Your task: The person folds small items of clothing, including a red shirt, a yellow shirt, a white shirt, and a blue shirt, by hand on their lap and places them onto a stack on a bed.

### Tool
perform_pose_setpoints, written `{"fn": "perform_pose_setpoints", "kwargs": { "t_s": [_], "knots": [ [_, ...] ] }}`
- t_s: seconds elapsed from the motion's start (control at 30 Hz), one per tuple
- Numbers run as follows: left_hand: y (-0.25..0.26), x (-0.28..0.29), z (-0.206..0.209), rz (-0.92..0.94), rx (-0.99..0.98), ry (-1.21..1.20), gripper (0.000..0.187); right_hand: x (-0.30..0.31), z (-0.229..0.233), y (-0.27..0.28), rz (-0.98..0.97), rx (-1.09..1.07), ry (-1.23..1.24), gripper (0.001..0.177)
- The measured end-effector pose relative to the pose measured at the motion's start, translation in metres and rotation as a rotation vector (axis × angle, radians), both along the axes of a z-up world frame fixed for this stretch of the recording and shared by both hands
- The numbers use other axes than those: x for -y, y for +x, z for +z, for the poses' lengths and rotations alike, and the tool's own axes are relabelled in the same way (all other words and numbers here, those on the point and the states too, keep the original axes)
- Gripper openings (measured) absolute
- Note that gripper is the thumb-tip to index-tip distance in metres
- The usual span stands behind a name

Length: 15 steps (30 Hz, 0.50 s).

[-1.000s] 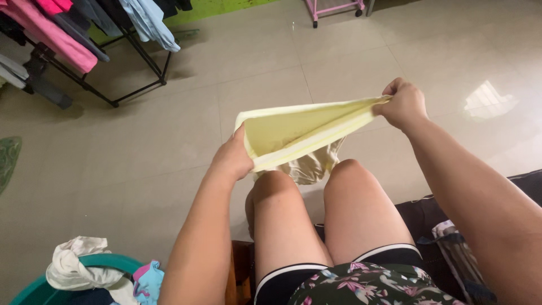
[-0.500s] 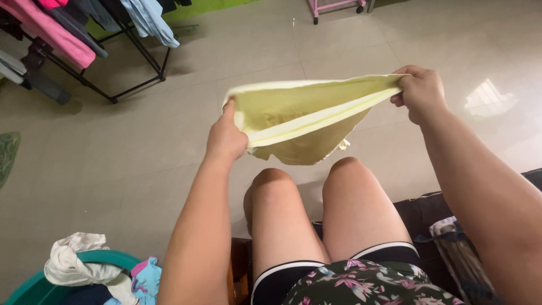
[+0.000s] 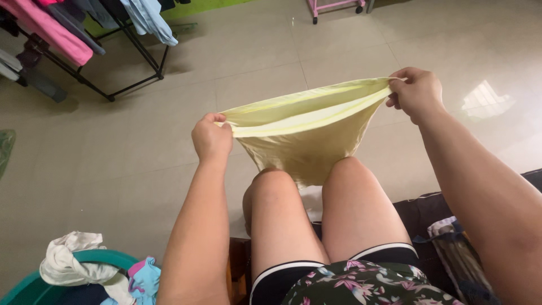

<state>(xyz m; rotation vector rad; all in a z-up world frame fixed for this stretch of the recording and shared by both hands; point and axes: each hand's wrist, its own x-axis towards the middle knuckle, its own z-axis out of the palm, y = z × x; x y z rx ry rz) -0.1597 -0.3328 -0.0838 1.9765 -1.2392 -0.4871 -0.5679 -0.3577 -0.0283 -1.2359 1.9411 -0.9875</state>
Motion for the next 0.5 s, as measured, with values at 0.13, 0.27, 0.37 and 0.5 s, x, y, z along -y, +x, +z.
{"fn": "perform_pose_setpoints", "kwargs": {
  "t_s": [0.13, 0.27, 0.37, 0.5],
  "knots": [
    [0.001, -0.002, -0.004, 0.066, -0.031, -0.221, 0.017, 0.011, -0.016, -0.009, 0.043, 0.259, -0.093, 0.017],
    [0.012, 0.004, -0.015, 0.145, -0.048, -0.198, 0.018, 0.021, -0.03, -0.018, 0.034, 0.342, -0.056, 0.019],
    [0.028, 0.01, -0.025, 0.175, 0.017, -0.106, 0.011, 0.022, -0.03, -0.018, 0.045, 0.331, -0.079, 0.022],
    [0.052, 0.014, -0.026, 0.124, -0.195, -0.005, 0.008, 0.014, -0.014, -0.01, 0.118, 0.168, -0.139, 0.023]
  ]
}}
